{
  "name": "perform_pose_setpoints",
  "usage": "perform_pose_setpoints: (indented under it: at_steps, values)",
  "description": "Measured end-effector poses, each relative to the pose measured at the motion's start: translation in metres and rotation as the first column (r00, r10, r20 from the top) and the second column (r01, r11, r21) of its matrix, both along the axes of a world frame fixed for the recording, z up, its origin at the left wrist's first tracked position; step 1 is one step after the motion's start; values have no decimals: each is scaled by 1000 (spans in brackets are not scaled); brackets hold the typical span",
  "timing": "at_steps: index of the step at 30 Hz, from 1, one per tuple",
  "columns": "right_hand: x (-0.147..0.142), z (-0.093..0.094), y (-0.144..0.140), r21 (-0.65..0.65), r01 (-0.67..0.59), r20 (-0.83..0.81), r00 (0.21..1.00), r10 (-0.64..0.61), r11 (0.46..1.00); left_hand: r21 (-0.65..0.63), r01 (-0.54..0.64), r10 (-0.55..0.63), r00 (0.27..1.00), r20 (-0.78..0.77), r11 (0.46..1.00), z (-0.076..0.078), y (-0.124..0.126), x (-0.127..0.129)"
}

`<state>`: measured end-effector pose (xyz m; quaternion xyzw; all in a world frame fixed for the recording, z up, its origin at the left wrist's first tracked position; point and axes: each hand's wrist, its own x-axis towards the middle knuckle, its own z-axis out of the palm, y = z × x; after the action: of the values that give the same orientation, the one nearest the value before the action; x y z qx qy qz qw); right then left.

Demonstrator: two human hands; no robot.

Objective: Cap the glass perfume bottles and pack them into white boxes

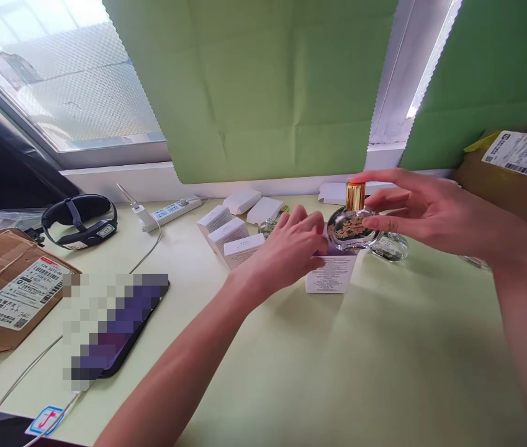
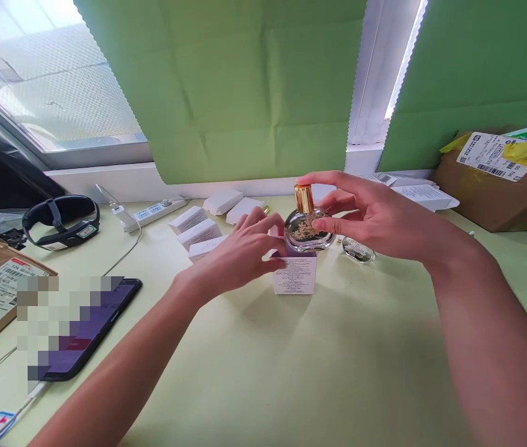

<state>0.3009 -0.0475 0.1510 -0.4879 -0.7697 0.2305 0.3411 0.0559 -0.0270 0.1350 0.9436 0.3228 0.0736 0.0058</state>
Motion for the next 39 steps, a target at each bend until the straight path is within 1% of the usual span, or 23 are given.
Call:
perform_pose_setpoints:
  at_steps: [3,5,8,11,16,19,22,25,28,33,39]
  values:
    - [0,2,-1,-18,-5,59,998,6,1000,-8,-51,51,997,54,999,-1,0,-2]
    - [-1,2,-1,-45,-5,100,995,10,999,-56,-65,70,994,82,996,-1,0,-3]
    - [-2,3,1,-63,-14,132,991,22,998,-111,-54,70,987,147,992,0,2,-6]
    - [-3,2,2,-23,-27,135,990,30,999,-141,-31,58,980,192,990,0,4,-9]
    - [-6,2,1,25,-26,190,982,21,999,-261,-27,62,990,127,965,0,8,-12]
    - [-10,2,1,30,-30,194,981,23,999,-263,-3,34,993,114,965,-1,11,-12]
    - [-12,2,1,25,-35,173,984,31,999,-254,-3,36,991,125,967,-1,13,-13]
    - [-14,3,2,29,-31,162,987,26,999,-283,1,46,986,161,959,-2,16,-15]
    - [-16,4,1,30,-23,165,986,18,999,-317,-23,82,981,176,948,-2,18,-15]
    - [-20,3,1,50,18,187,982,-27,999,-350,-110,172,974,150,930,-1,20,-13]
    - [-22,3,0,80,-7,236,972,-12,997,-385,-150,225,961,158,911,-2,22,-12]
